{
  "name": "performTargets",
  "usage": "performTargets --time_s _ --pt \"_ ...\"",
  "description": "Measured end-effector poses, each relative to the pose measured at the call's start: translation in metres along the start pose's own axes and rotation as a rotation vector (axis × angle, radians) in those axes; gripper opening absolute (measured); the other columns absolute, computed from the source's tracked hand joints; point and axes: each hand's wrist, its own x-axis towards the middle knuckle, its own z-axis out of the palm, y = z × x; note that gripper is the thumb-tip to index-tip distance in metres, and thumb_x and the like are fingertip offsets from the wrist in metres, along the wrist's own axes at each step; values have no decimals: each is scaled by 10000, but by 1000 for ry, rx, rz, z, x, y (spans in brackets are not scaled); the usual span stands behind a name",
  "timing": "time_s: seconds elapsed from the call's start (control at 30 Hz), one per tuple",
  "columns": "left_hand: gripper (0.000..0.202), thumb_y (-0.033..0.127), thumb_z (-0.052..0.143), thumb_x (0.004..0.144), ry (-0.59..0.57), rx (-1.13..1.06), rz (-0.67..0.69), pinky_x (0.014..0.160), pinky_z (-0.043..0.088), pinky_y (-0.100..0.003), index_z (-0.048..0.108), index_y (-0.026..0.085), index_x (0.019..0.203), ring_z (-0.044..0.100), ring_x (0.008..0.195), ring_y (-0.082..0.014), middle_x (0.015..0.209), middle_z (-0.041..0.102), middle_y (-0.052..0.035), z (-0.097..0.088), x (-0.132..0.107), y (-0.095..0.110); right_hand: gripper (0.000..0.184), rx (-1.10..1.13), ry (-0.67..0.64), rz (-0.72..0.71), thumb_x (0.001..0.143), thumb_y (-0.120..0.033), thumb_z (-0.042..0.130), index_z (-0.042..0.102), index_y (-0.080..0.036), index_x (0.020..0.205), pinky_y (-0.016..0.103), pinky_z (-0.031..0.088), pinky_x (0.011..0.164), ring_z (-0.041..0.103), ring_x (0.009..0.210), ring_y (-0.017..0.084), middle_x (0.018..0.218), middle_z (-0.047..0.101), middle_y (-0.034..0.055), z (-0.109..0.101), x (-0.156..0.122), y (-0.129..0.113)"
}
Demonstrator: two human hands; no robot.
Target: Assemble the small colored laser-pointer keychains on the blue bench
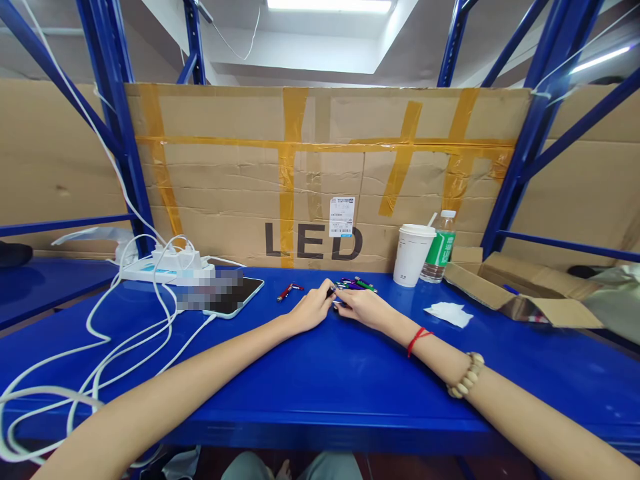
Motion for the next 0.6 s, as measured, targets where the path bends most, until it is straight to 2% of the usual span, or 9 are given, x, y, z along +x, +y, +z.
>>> performTargets --time_s 0.23,0.6 --pt "68 246 315 836 -5 -15 22 578 353 -225 369 209 852 484 608 -129 682 498 19 2 1 -5 88 -34 -15 -12 816 -190 419 493 -146 825 220 356 529 558 635 138 739 594 58 1 1 -2" --pt "71 250 320 838 20 -126 38 516 317 -204 353 196 807 430 536 -98 578 412 55 2 2 -3 86 -36 84 -58 811 -183 414 489 -145 825 236 378 528 573 637 156 733 602 66 1 1 0"
